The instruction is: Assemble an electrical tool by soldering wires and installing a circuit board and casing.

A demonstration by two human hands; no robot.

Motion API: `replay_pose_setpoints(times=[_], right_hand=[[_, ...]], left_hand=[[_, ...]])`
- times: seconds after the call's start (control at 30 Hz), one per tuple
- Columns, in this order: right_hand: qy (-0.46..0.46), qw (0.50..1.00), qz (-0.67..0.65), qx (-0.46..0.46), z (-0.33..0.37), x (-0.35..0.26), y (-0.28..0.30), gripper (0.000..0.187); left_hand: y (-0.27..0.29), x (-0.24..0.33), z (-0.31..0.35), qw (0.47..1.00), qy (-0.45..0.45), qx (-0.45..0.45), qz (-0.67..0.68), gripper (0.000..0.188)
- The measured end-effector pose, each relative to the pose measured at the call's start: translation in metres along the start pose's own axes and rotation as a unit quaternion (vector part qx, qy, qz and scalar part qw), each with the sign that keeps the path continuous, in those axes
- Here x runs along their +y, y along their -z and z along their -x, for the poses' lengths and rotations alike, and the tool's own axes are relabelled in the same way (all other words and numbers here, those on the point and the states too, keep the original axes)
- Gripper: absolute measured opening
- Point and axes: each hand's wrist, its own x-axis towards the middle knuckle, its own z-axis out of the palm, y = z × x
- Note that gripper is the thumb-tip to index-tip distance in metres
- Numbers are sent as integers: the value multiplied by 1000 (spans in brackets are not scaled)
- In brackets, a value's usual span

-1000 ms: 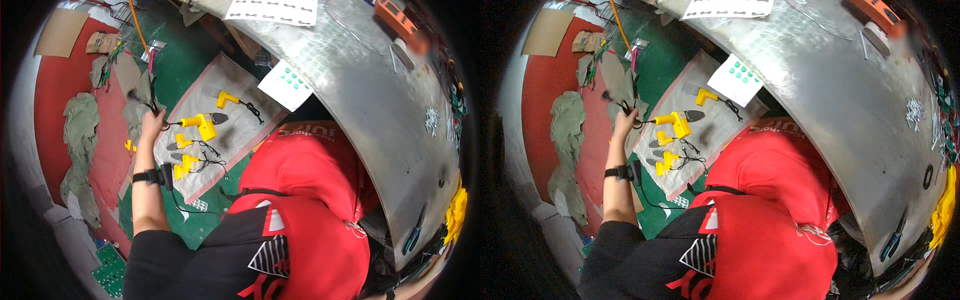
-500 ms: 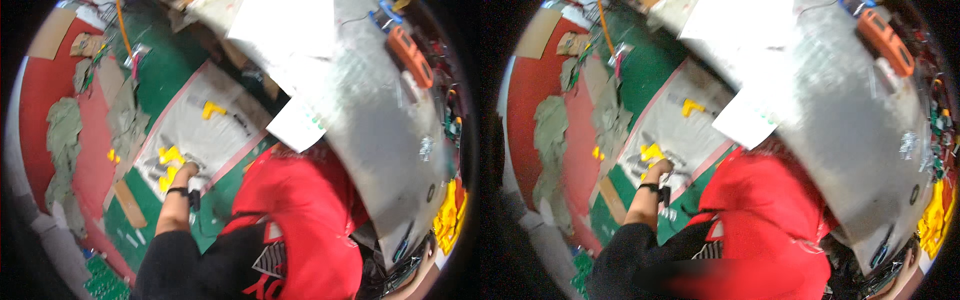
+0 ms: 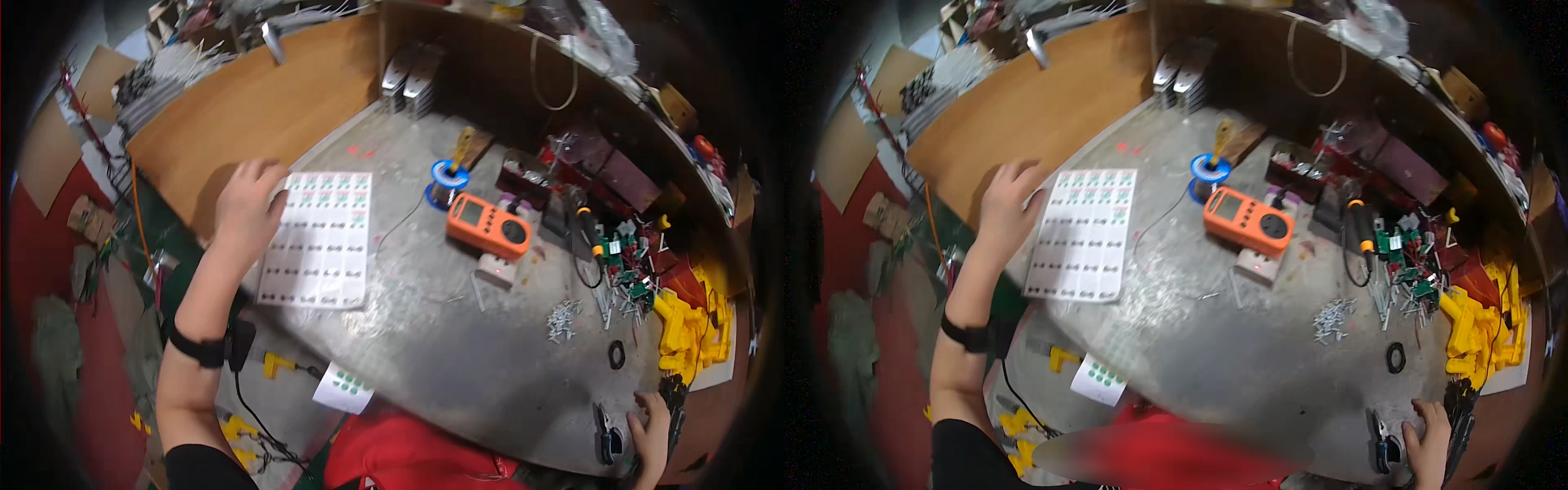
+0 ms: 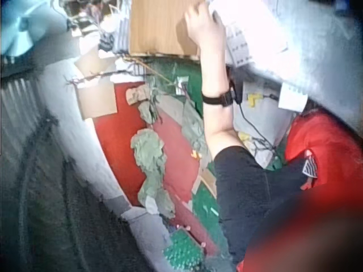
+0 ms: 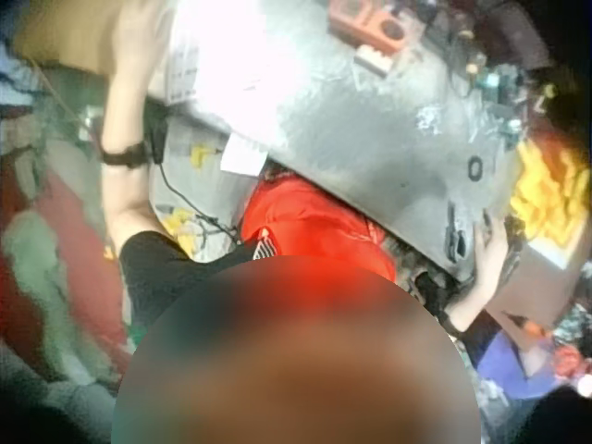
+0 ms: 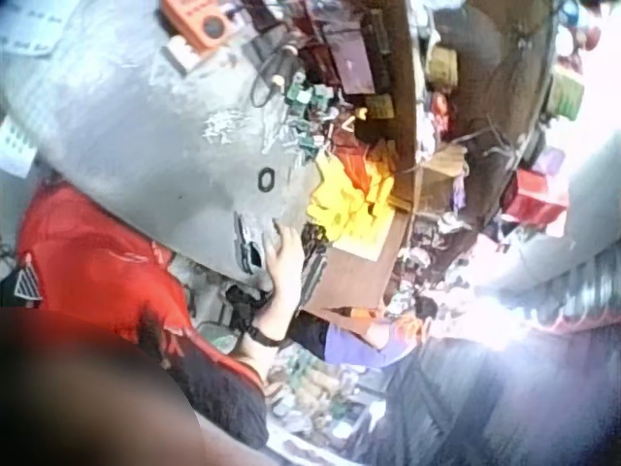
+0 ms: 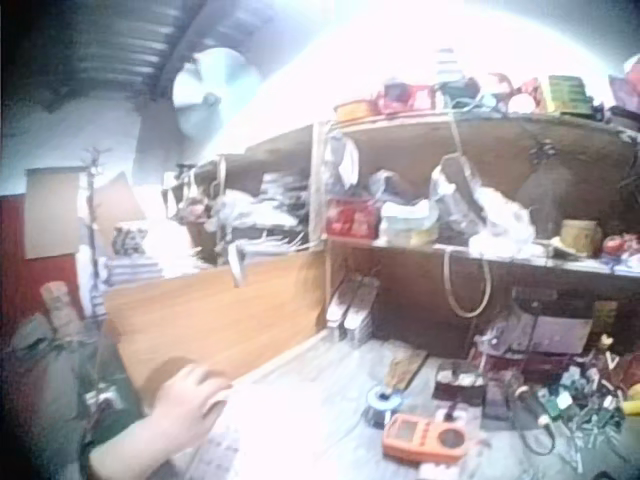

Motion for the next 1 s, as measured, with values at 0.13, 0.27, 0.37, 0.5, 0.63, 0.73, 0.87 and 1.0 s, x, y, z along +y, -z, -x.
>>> replay_pose_setpoints(times=[0.13,0.27,0.37,0.5,0.63,0.73,0.87,1.0], right_hand=[[-21,1000,3,11,16,2,1,39],[-66,994,31,-86,25,-11,22,38],[-96,992,9,-85,22,-14,19,36],[-113,989,6,-96,14,-16,11,35],[-127,987,-8,-101,6,-16,3,34],[-142,985,-17,-97,-5,-21,1,31],[-140,985,-31,-98,-19,-31,0,29],[-120,989,-29,-81,-22,-33,-5,29]], left_hand=[[-62,-4,-101,994,-39,-104,18,29],[-131,0,-182,967,-6,-250,-54,38],[-190,8,-220,957,71,-279,-34,47],[-269,21,-234,956,195,-216,43,62],[-321,20,-235,940,285,-121,147,72],[-333,36,-237,931,319,-76,158,77],[-337,41,-243,928,348,-65,116,70],[-336,34,-243,937,330,-89,77,65]])
